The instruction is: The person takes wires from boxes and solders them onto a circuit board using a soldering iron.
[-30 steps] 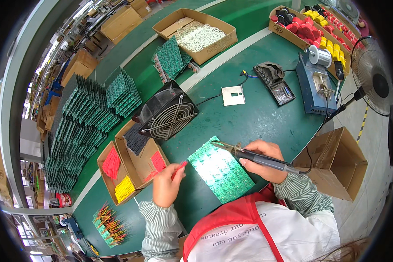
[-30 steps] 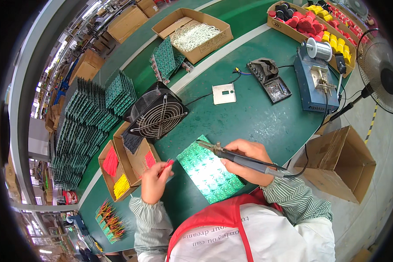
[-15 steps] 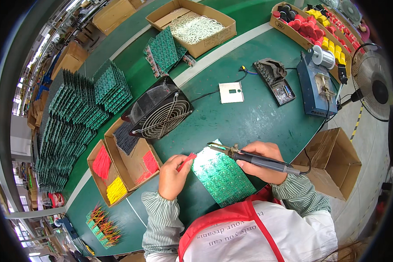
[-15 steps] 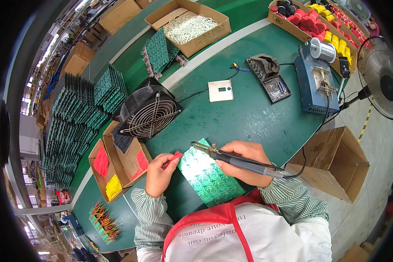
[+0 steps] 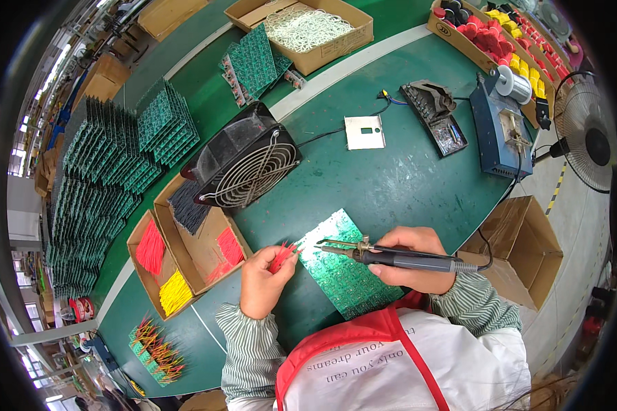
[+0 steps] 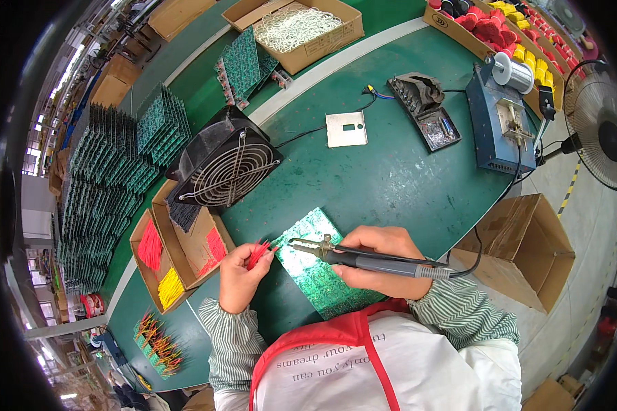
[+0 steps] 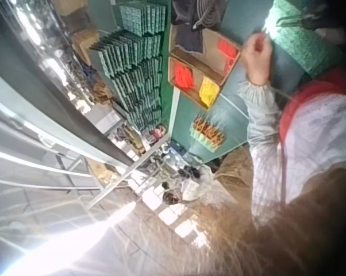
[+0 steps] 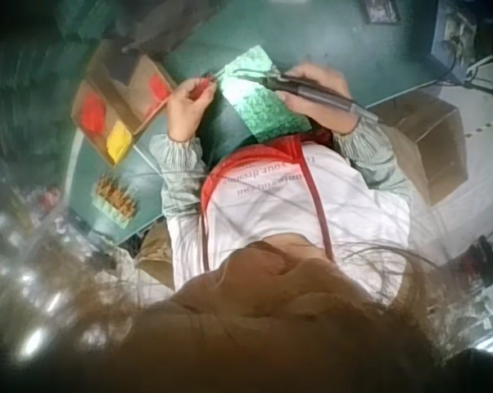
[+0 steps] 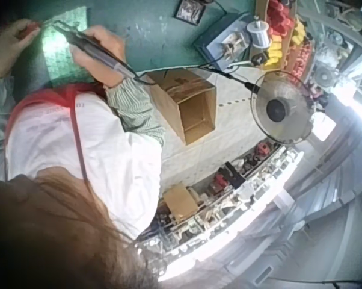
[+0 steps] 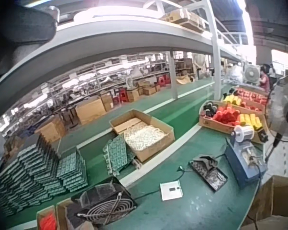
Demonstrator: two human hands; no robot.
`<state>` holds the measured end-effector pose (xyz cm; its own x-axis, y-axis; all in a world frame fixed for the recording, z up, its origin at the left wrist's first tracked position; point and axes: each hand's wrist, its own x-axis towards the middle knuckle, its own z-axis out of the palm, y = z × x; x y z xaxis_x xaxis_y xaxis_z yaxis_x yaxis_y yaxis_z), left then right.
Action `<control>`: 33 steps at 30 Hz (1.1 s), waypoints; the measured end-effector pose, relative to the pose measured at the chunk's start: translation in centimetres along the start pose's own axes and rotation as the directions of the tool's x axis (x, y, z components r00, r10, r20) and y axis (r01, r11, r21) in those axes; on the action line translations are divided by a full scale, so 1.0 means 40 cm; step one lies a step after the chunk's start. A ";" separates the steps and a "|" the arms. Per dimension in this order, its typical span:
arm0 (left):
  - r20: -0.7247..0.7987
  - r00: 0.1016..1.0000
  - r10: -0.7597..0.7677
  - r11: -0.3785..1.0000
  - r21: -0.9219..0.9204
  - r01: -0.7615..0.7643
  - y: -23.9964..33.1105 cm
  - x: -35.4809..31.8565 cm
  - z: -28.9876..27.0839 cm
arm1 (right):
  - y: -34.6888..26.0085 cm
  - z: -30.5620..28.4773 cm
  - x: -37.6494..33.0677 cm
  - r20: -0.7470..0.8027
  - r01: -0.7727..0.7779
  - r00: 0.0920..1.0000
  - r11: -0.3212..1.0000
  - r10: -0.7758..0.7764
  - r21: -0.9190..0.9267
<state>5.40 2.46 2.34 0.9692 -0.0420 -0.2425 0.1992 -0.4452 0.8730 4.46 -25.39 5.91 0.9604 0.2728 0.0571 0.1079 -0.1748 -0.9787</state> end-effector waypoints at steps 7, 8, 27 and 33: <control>-0.003 0.996 0.086 0.990 0.110 -0.086 -0.015 0.008 0.009 | -0.006 0.030 0.011 -0.045 -0.127 0.991 0.992 0.127 0.005; 0.004 0.996 0.088 0.988 0.126 -0.088 -0.010 0.009 0.011 | -0.003 0.033 0.014 -0.066 -0.150 0.986 0.988 0.151 0.024; -0.005 0.992 0.129 0.984 0.128 -0.128 -0.012 0.017 0.022 | 0.015 0.052 0.035 -0.044 -0.170 0.984 0.985 0.171 0.026; -0.005 0.987 0.161 0.974 0.162 -0.158 -0.021 0.019 0.025 | 0.024 0.052 0.038 -0.046 -0.141 0.989 0.990 0.141 0.011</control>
<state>5.84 1.91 1.00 0.9893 -0.1090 -0.0970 0.0174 -0.5718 0.8202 5.48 -23.16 4.65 0.9768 0.2015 -0.0727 -0.0314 -0.2012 -0.9791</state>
